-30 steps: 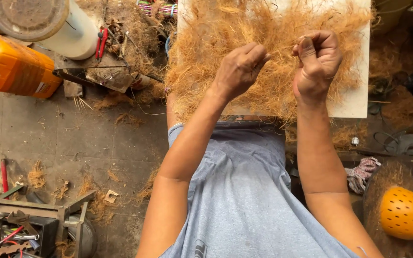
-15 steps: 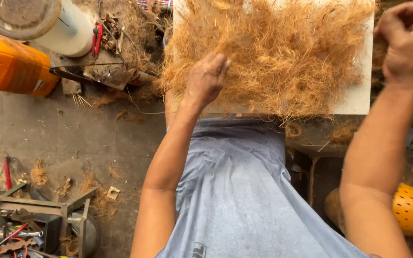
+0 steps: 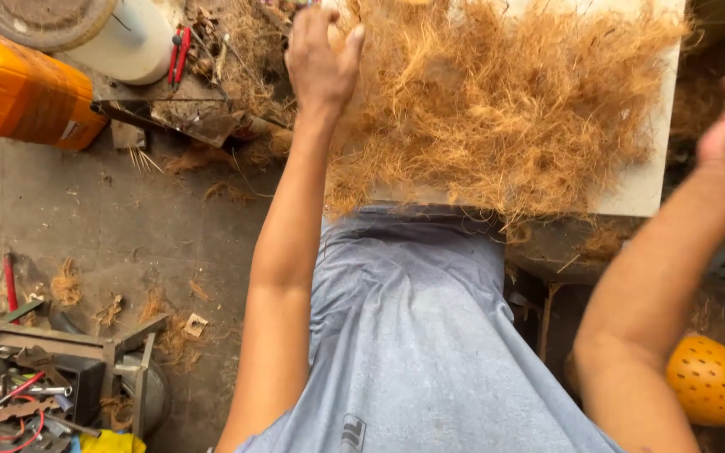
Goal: Manually pulling apart and fluffing a large mass of brown fiber on a workbench to refine the layer and ensure even distribution.
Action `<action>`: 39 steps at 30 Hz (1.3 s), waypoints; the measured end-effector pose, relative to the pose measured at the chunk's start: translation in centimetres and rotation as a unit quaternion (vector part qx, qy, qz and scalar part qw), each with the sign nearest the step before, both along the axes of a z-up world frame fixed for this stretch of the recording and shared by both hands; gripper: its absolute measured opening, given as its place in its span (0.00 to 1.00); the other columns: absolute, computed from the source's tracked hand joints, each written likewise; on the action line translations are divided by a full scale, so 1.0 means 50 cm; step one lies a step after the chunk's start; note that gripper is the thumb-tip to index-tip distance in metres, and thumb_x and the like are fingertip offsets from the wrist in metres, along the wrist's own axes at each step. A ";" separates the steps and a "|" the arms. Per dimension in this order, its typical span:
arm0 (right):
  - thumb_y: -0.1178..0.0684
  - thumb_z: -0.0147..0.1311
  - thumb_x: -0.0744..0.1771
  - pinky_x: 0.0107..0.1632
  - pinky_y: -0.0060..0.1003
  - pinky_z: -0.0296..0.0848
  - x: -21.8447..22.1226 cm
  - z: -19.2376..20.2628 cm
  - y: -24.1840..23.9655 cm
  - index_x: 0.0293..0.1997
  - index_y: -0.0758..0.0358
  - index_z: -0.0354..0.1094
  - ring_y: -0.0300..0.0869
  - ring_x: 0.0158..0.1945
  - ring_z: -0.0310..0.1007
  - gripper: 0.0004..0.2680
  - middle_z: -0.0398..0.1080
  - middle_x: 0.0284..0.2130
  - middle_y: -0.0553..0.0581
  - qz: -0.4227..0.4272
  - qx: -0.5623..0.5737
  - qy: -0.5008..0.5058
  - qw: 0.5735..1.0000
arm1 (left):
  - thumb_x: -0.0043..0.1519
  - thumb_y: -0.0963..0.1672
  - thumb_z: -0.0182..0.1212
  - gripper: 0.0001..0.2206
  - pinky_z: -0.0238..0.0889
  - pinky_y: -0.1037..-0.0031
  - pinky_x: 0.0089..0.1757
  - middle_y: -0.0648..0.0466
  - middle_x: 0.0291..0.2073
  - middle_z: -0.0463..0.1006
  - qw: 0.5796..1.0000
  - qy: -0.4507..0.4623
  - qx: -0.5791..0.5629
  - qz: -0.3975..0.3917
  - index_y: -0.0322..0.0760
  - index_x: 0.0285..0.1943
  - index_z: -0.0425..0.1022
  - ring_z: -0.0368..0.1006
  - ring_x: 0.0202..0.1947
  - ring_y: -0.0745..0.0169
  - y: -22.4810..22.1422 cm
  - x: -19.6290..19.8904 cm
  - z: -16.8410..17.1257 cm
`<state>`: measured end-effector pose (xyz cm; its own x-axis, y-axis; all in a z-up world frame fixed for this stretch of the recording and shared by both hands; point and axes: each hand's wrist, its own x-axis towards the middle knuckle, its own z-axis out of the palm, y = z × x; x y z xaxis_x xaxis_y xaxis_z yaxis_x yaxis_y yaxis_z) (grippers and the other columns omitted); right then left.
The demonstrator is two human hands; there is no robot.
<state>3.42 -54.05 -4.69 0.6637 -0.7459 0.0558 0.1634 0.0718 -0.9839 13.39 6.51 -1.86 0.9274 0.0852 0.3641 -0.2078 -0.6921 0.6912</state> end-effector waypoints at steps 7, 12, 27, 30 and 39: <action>0.69 0.54 0.74 0.44 0.37 0.80 -0.040 0.289 0.550 0.48 0.67 0.69 0.46 0.40 0.74 0.05 0.72 0.39 0.61 0.266 -0.211 -0.019 0.940 | 0.59 0.43 0.62 0.05 0.63 0.65 0.48 0.61 0.34 0.76 0.995 0.051 0.001 0.086 0.48 0.30 0.73 0.72 0.38 0.67 -0.048 0.103 -0.065; 0.73 0.51 0.74 0.47 0.38 0.82 0.003 0.304 0.668 0.48 0.76 0.68 0.52 0.43 0.75 0.03 0.71 0.41 0.68 0.392 -0.303 -0.050 0.867 | 0.61 0.44 0.59 0.06 0.75 0.79 0.30 0.60 0.27 0.76 0.957 0.128 -0.258 0.038 0.46 0.30 0.72 0.71 0.26 0.72 -0.030 0.054 0.012; 0.57 0.60 0.66 0.40 0.30 0.82 0.240 0.121 0.945 0.41 0.56 0.71 0.37 0.37 0.77 0.04 0.75 0.36 0.49 0.360 -0.384 0.107 0.843 | 0.64 0.42 0.58 0.04 0.72 0.71 0.40 0.50 0.34 0.79 0.834 0.136 -0.532 -0.054 0.39 0.36 0.75 0.76 0.34 0.62 -0.008 -0.020 0.000; 0.62 0.57 0.66 0.36 0.27 0.84 0.243 0.123 0.953 0.33 0.55 0.71 0.34 0.31 0.77 0.05 0.75 0.30 0.48 0.366 -0.339 0.109 0.860 | 0.64 0.42 0.58 0.04 0.71 0.73 0.38 0.50 0.34 0.79 0.830 0.156 -0.533 -0.048 0.38 0.37 0.75 0.75 0.34 0.63 -0.008 -0.030 0.012; 0.67 0.49 0.69 0.36 0.25 0.77 0.183 0.196 0.907 0.40 0.60 0.70 0.35 0.35 0.70 0.07 0.70 0.36 0.53 0.447 -0.125 0.102 0.880 | 0.64 0.37 0.62 0.28 0.84 0.74 0.41 0.44 0.66 0.63 0.967 0.038 -0.249 -0.022 0.56 0.69 0.57 0.78 0.39 0.69 -0.022 -0.040 -0.002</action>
